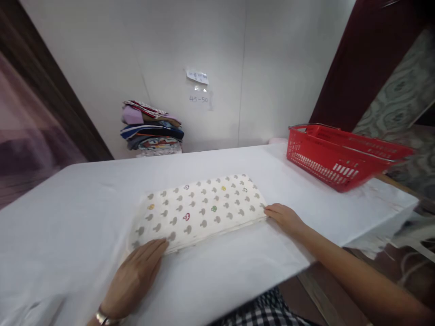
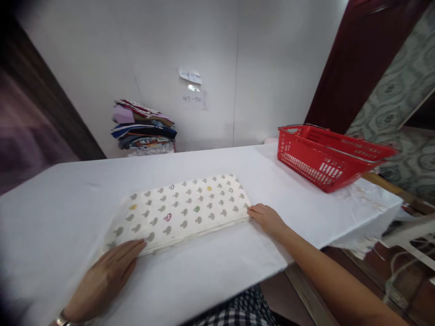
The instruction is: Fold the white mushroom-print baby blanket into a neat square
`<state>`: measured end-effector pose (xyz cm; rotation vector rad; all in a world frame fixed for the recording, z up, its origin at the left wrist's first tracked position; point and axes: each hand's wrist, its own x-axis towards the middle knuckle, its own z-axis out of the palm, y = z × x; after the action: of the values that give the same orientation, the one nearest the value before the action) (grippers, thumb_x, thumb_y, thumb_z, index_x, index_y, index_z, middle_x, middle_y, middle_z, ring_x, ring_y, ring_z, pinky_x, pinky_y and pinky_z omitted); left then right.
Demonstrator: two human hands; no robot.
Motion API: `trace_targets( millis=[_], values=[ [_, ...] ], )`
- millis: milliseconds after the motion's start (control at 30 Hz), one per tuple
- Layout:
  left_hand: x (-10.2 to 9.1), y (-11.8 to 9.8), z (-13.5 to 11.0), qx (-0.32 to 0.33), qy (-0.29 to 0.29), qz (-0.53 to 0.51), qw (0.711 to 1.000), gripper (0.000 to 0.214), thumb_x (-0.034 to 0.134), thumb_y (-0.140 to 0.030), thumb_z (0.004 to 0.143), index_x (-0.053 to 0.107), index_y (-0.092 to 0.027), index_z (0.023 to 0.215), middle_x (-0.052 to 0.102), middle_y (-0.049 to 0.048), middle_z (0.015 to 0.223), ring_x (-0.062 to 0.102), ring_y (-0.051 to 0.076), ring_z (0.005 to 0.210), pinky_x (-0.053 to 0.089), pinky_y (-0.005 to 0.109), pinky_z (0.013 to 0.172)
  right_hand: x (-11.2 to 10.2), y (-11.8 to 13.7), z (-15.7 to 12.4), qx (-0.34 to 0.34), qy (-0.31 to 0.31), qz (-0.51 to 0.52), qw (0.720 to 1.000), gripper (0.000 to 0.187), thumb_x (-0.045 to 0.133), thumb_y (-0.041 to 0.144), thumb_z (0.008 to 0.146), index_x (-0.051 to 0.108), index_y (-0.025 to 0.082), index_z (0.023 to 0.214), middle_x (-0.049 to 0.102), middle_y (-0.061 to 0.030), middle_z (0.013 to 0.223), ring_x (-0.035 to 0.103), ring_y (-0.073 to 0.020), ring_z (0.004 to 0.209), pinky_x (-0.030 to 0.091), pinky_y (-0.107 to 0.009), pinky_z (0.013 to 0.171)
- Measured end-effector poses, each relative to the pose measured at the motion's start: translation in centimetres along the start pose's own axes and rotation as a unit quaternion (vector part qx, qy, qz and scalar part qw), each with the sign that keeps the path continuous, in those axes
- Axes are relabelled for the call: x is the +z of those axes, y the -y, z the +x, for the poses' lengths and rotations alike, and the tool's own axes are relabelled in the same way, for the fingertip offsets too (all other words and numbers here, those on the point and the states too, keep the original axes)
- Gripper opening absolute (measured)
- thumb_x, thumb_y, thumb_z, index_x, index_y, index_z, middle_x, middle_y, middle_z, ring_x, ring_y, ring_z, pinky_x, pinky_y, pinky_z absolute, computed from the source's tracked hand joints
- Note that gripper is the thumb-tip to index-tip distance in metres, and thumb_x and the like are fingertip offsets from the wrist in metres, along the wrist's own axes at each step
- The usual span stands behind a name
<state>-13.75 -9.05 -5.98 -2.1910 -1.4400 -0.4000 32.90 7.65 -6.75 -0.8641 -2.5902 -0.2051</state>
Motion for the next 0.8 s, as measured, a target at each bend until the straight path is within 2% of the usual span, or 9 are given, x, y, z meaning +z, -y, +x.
trace_targets(
  millis=[167,267,400,500,600,700,800],
  values=[
    [-0.8,0.5,-0.9,-0.034,-0.002,0.01,0.999,0.03,0.046,-0.028,0.083,0.058,-0.021,0.11,0.065,0.0042,0.109,0.06,0.02,0.098,0.047,0.037,0.088,-0.4,0.4,-0.6,0.034,0.02,0.043,0.998,0.035,0.036,0.019,0.088,0.055,0.025,0.118,0.057,-0.0064,0.118,0.053,-0.0191,0.105,0.049,-0.036,0.086],
    [-1.8,0.2,-1.1,-0.068,0.013,-0.003,0.998,0.03,0.046,-0.027,0.083,0.059,-0.021,0.109,0.065,0.006,0.108,0.06,0.021,0.098,0.047,0.038,0.089,-0.9,0.7,-0.5,0.055,0.03,0.058,0.996,0.035,0.038,0.026,0.087,0.058,0.026,0.115,0.056,-0.0059,0.121,0.05,-0.0224,0.111,0.045,-0.041,0.092],
    [-2.8,-0.4,-1.2,-0.096,0.055,-0.031,0.993,0.034,0.046,-0.03,0.085,0.056,-0.019,0.115,0.062,0.0087,0.115,0.056,0.022,0.106,0.047,0.039,0.091,-0.5,1.8,2.1,0.091,0.001,0.053,0.994,0.039,0.039,0.042,0.086,0.059,0.025,0.115,0.051,-0.0046,0.128,0.038,-0.0278,0.124,0.035,-0.048,0.102],
    [-3.3,-0.8,-1.2,-0.125,0.065,-0.06,0.988,0.036,0.047,-0.037,0.085,0.056,-0.019,0.115,0.059,0.0099,0.119,0.054,0.023,0.11,0.046,0.04,0.092,0.8,3.5,5.3,0.085,0.016,0.071,0.994,0.047,0.036,0.049,0.087,0.051,0.026,0.125,0.037,-0.0012,0.14,0.025,-0.0271,0.132,0.029,-0.046,0.107],
    [-3.7,-1.2,-1.2,-0.168,0.071,-0.114,0.977,0.034,0.043,-0.036,0.087,0.057,-0.02,0.114,0.059,0.0083,0.119,0.052,0.021,0.112,0.045,0.037,0.095,3.1,4.7,7.7,0.1,0.098,0.071,0.988,0.057,0.032,0.056,0.086,0.04,0.027,0.134,0.024,-0.0011,0.146,0.018,-0.0288,0.134,0.024,-0.051,0.107],
    [-4.0,-1.3,-1.1,-0.24,0.073,-0.19,0.949,0.032,0.035,-0.033,0.09,0.06,-0.022,0.107,0.061,0.0045,0.115,0.054,0.016,0.108,0.044,0.03,0.094,5.5,4.6,8.1,0.142,0.159,0.052,0.976,0.066,0.029,0.063,0.083,0.036,0.026,0.136,0.021,-0.0025,0.146,0.016,-0.029,0.134,0.019,-0.054,0.107],
    [-4.2,-0.6,-0.5,-0.327,0.083,-0.229,0.913,0.033,0.034,-0.035,0.09,0.065,-0.024,0.092,0.066,0.0022,0.102,0.06,0.014,0.094,0.047,0.026,0.084,6.3,4.0,7.7,0.156,0.182,0.051,0.97,0.068,0.027,0.065,0.082,0.034,0.026,0.138,0.017,-0.0011,0.147,0.012,-0.0264,0.135,0.014,-0.052,0.109]
  ],
)
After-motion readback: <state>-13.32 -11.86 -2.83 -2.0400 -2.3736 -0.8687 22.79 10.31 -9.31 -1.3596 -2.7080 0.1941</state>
